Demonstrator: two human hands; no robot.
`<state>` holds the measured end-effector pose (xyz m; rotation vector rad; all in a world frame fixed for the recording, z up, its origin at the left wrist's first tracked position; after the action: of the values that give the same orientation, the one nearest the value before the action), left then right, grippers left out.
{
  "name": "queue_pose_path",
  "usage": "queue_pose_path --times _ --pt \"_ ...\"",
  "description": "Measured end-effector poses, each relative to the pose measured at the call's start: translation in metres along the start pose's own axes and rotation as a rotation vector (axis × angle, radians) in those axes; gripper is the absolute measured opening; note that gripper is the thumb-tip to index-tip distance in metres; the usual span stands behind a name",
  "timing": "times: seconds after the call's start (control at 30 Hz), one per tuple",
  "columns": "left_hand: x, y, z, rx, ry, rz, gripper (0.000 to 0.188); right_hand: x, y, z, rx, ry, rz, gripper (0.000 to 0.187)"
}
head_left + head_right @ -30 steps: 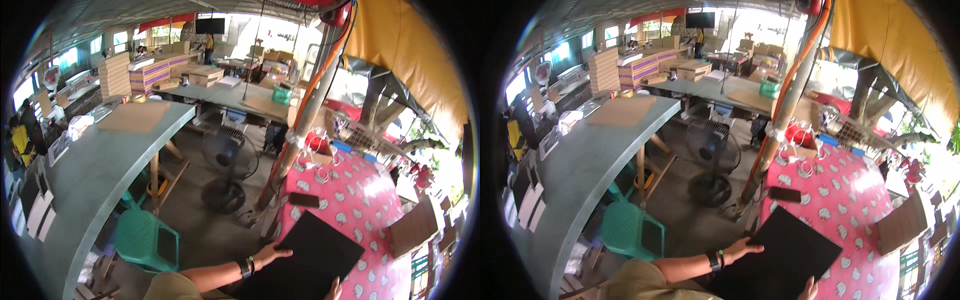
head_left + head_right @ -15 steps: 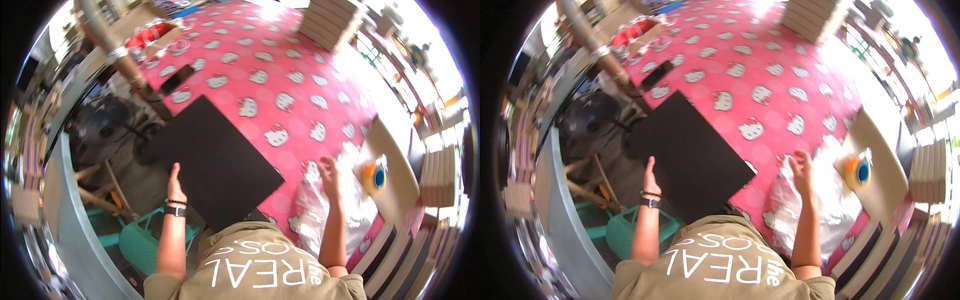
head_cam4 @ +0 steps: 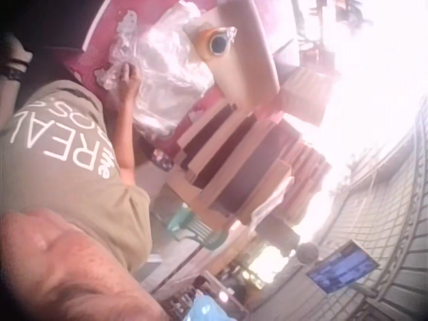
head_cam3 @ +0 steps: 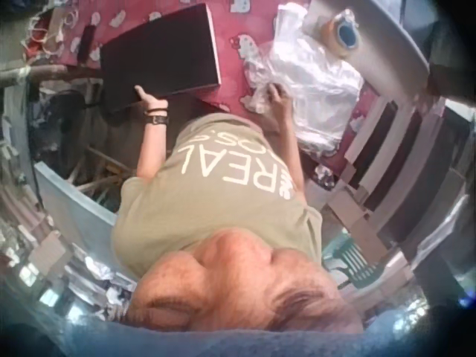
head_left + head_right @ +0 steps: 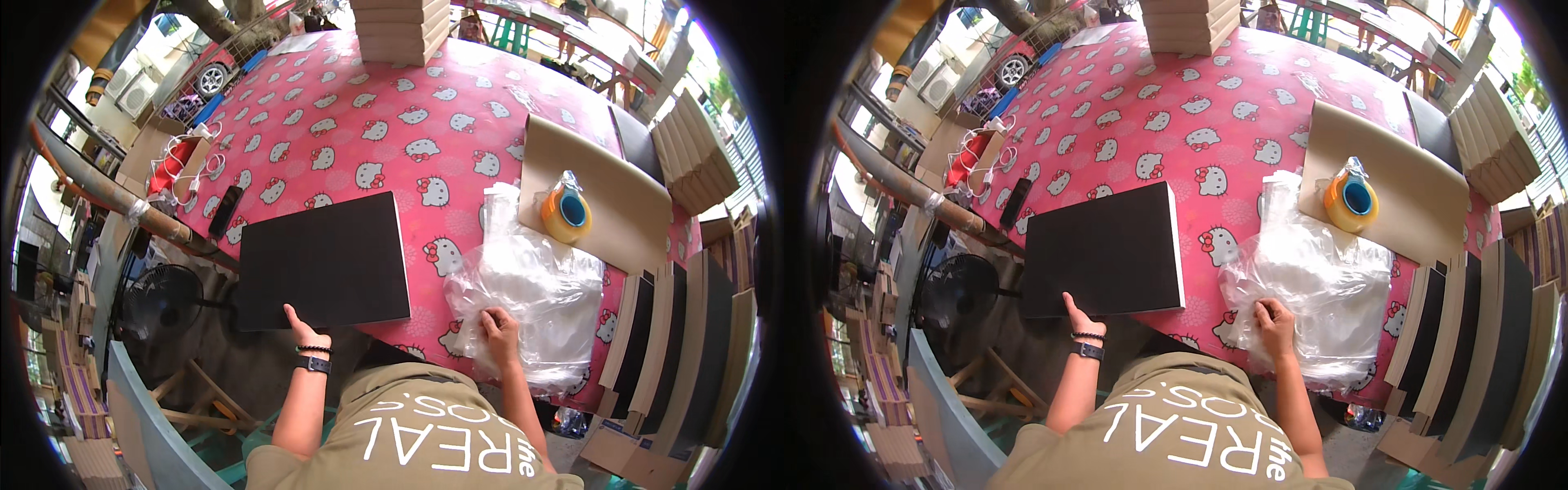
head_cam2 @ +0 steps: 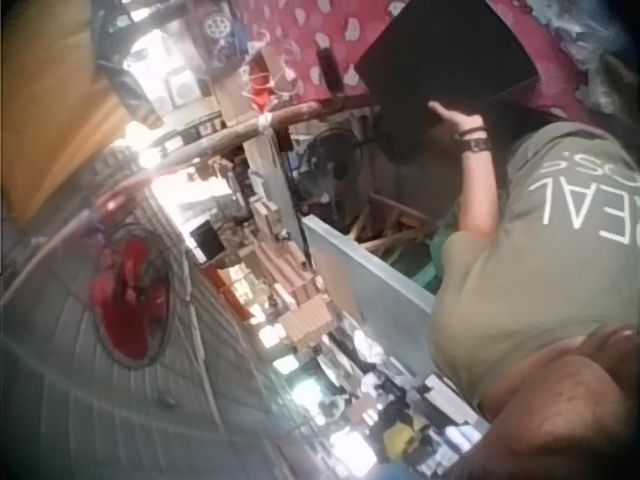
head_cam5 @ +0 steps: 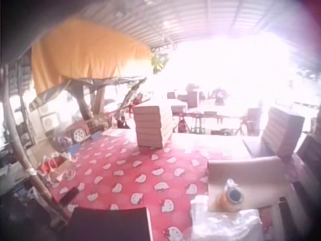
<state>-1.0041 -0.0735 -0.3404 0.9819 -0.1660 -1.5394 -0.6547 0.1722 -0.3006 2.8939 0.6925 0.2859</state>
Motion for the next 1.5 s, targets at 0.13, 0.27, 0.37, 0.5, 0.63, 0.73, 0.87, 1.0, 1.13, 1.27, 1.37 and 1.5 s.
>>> queue_pose_path --times 0.13,0.27,0.37,0.5,0.63,0.73,0.87,1.0,1.13,1.27,1.37,1.5 --pt "-0.001 0.01 -0.004 0.058 -0.02 0.028 0.058 -0.004 -0.001 0.008 -0.138 -0.086 -0.072 0.01" --pt "0.014 -0.007 -0.005 0.046 -0.039 0.018 0.059 -0.043 -0.046 -0.067 0.238 0.169 -0.097 0.016" --pt "0.019 -0.011 -0.003 0.009 -0.026 -0.013 0.063 -0.104 -0.102 -0.126 0.327 0.091 -0.194 0.024" --pt "0.002 -0.009 -0.004 -0.047 -0.041 -0.085 0.071 -0.154 -0.191 -0.13 0.521 0.192 -0.03 0.033" --pt "0.0 0.002 -0.005 -0.051 -0.026 -0.026 0.069 -0.195 -0.234 -0.088 0.167 0.048 -0.163 0.03" --pt "0.008 -0.005 -0.001 -0.072 -0.032 -0.007 0.062 -0.207 -0.239 -0.075 0.098 -0.175 -0.125 0.022" --pt "0.018 -0.007 -0.005 -0.066 -0.024 0.052 0.06 -0.206 -0.248 -0.076 0.124 0.003 -0.012 0.023" --pt "0.008 -0.005 -0.005 -0.028 0.022 -0.037 0.058 -0.202 -0.271 -0.056 -0.051 -0.085 -0.023 0.028" --pt "0.029 0.004 0.011 -0.003 0.161 -0.293 0.057 -0.192 -0.261 -0.044 -0.181 -0.476 -0.124 0.023" --pt "0.133 -0.019 0.074 -0.069 0.098 -0.103 0.05 -0.135 -0.214 -0.036 -0.01 -0.371 -0.046 0.024" --pt "0.167 -0.063 0.119 0.011 -0.071 -0.146 0.052 -0.113 -0.137 -0.044 -0.057 -0.405 -0.062 0.022" --pt "0.061 -0.081 0.141 0.132 -0.294 -0.243 0.056 -0.104 -0.046 0.002 -0.3 -0.237 -0.283 0.027"
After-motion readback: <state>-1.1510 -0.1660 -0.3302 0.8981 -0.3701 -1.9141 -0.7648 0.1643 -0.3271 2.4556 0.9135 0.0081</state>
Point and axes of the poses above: each hand's wrist, its own y-axis away from the middle knuckle, its own x-axis out of the back of the hand, z = x × y, the point moved 10 cm from there along -y, towards the middle knuckle, and after that the axes turned 5 degrees about -z, right-handed, at the moved point
